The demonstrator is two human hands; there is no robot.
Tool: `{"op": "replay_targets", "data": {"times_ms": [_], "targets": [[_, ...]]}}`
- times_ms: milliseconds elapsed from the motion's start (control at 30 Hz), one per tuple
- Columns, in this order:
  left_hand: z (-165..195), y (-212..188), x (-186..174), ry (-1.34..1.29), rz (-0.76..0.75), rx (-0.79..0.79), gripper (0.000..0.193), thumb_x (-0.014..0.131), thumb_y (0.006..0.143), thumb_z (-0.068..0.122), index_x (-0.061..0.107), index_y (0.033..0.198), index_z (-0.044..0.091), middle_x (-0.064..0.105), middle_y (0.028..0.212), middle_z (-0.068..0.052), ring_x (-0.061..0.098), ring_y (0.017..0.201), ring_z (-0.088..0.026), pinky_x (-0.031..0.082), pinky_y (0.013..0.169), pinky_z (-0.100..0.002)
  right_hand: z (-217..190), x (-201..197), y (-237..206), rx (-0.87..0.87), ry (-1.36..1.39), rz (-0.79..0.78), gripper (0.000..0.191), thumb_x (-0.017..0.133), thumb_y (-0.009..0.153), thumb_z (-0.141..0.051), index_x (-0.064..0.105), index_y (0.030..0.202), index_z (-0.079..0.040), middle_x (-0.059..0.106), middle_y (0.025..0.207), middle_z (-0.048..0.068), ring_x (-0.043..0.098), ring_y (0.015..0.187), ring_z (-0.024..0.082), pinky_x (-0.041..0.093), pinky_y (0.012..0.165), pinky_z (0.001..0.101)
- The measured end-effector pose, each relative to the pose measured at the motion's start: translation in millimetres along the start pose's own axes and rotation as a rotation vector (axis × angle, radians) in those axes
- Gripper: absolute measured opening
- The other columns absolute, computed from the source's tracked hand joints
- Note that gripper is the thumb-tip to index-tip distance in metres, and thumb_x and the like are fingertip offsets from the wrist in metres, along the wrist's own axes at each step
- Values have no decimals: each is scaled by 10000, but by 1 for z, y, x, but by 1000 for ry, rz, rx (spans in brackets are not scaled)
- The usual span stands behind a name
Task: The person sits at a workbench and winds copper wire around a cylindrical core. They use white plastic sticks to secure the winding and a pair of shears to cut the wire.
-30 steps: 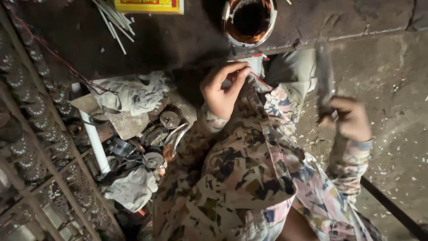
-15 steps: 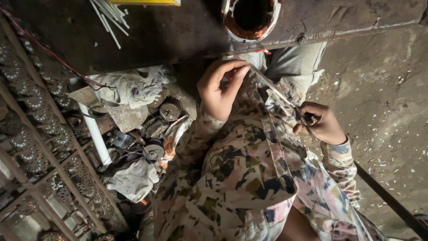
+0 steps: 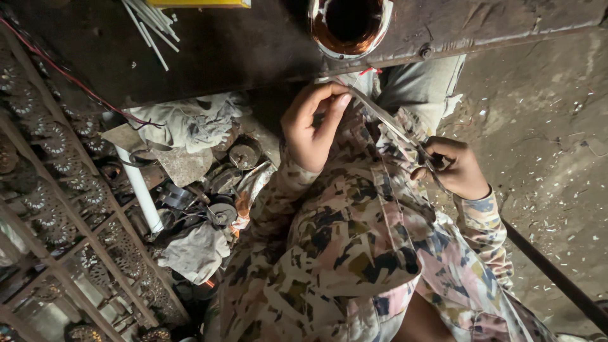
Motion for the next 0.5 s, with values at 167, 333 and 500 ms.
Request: {"op": "replay_targets", "data": {"times_ms": [167,333,500], "targets": [[-10,-3,1,-32,-11,-21,127,675,1050,8,661,1169,-33,691,1100,-54,663,955,-81,554,860,-227,7,1,-5,21,-31,21,134,835,766,-68,716,811,-25,642,756,1,483,554,70,321,503,245],[-11,-1,-1,-147,23,-92,155,655,1050,15,647,1203,-8,694,1109,-35,626,919,-50,514,811,-206,28,-6,-13,-36,-113,0,215,859,747,-162,691,790,-36,594,714,2,485,540,83,328,491,252],[16,6,-9,324,64,252,190,754,981,39,689,1157,70,674,1130,-53,655,956,-166,507,734,-253,39,-25,-17,-216,53,157,224,824,896,-234,685,867,-61,682,823,19,625,655,65,467,607,248]]}}
Point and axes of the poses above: each hand's wrist, its own y-axis towards the middle knuckle, its own x-axis out of the palm, z = x × y, the point moved 3 cm from there along y, towards the middle knuckle
